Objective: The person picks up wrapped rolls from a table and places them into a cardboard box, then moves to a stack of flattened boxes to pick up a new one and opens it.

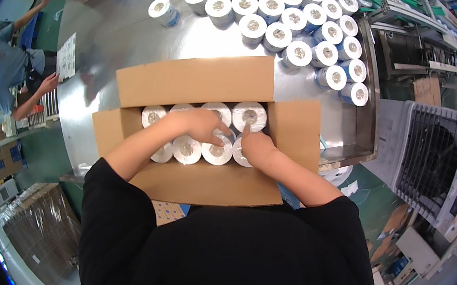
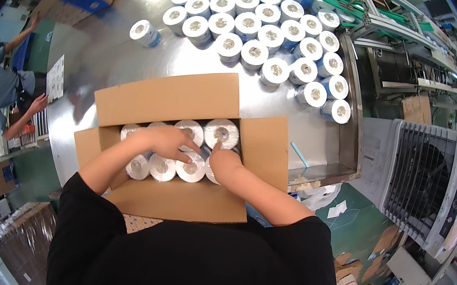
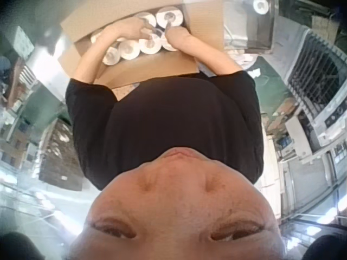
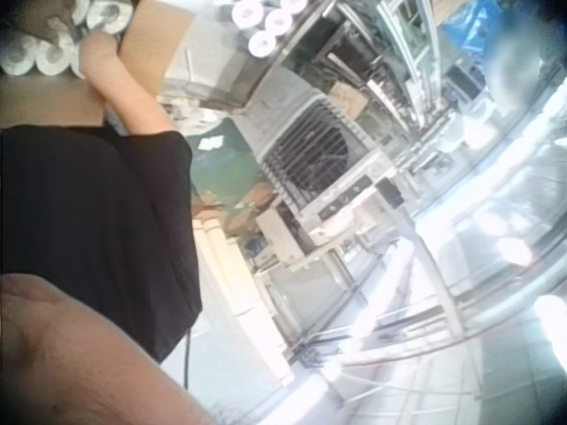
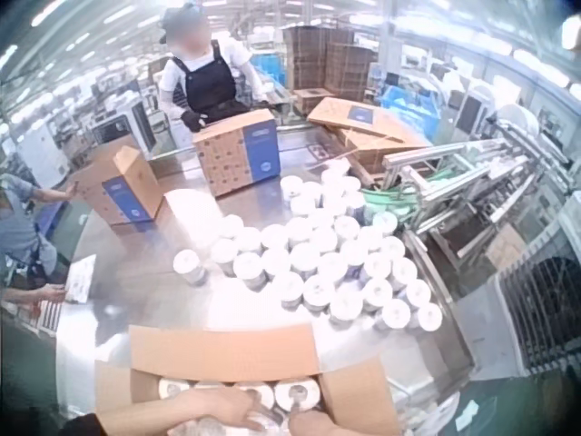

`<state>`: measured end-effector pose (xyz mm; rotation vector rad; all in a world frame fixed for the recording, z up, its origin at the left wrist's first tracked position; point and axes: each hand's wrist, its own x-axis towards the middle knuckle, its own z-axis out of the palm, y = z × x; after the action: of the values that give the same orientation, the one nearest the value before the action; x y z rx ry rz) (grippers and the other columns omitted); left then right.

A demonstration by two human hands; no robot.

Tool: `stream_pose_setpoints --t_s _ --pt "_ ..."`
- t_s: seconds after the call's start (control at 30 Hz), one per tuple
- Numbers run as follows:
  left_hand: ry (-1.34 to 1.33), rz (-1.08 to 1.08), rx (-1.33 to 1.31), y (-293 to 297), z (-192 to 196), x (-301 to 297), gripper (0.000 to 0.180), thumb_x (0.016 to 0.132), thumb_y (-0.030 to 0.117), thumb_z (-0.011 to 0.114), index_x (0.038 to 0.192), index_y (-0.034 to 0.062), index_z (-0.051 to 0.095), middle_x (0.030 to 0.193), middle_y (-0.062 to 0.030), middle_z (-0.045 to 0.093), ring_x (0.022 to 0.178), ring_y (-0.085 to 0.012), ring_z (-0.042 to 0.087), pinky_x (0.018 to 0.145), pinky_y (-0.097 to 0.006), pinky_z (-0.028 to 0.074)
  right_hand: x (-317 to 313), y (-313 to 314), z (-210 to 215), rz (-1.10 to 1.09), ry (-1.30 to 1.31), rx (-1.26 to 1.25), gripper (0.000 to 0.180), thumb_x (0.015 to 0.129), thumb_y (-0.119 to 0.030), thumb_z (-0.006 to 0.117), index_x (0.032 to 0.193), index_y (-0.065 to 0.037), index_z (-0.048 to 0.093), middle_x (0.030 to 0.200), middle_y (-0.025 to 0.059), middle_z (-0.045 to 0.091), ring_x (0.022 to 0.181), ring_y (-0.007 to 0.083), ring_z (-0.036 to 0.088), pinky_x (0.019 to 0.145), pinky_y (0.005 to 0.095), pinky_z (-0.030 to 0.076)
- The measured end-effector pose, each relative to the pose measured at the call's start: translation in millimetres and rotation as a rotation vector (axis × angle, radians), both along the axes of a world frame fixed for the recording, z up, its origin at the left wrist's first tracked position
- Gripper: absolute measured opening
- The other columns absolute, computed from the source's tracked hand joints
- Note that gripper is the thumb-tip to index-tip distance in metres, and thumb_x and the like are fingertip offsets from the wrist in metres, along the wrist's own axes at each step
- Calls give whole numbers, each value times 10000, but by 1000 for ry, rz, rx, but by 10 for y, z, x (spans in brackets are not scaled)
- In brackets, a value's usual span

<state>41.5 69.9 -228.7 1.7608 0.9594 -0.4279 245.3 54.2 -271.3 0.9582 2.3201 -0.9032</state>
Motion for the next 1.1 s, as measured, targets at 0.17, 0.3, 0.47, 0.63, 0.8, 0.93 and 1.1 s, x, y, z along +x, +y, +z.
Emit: stream_pose_setpoints --t_s 0.17,0.3,0.47,0.63,0.8,0.93,1.1 --pt "-193 770 356 1173 18 -212 378 793 231 669 1150 121 615 1077 -105 616 947 -236 583 794 -325 485 228 627 578 -550 619 -213 240 814 -180 613 985 -12 617 742 158 640 724 261 649 632 360 511" --pt "230 533 788 1999 -933 -469 502 719 291 713 1197 200 587 1278 -160 469 1171 -299 444 944 -397 406 484 1662 88 -927 659 240 355 804 -221 643 1086 -9 597 847 168 660 792 272 645 723 362 499" --pt "438 349 690 2737 -1651 -148 607 691 424 687 1262 293 530 1384 -179 343 1298 -344 301 1031 -449 313 888 2381 -1178 -832 94 260 657 811 -359 627 1203 134 440 1093 297 575 1001 387 589 867 423 463" --pt "505 236 856 2870 -1836 -16 469 683 394 675 1122 235 635 1108 -154 481 1069 -308 461 926 -417 379 952 2498 -1683 -924 106 140 644 806 -330 629 1198 134 415 1067 297 584 998 395 587 869 415 463" --pt "503 195 806 2936 -1765 -142 416 682 404 677 1059 227 672 1041 -128 532 1023 -290 506 870 -416 419 905 2155 -1669 -802 284 113 535 733 -216 670 1171 15 468 889 264 628 866 399 617 779 438 485" --pt "358 363 793 2815 -1255 -402 436 664 410 703 1030 173 693 967 -131 568 928 -286 567 826 -374 457 690 1997 -1320 -492 255 98 497 745 -137 609 1214 -101 448 784 235 615 745 385 614 663 459 475" --pt "-34 807 866 2017 66 -890 401 716 278 702 1067 85 670 892 -90 564 872 -206 564 788 -303 442 179 2062 -1140 -70 34 31 689 732 -126 624 1357 -192 344 815 174 637 763 331 630 659 432 488"
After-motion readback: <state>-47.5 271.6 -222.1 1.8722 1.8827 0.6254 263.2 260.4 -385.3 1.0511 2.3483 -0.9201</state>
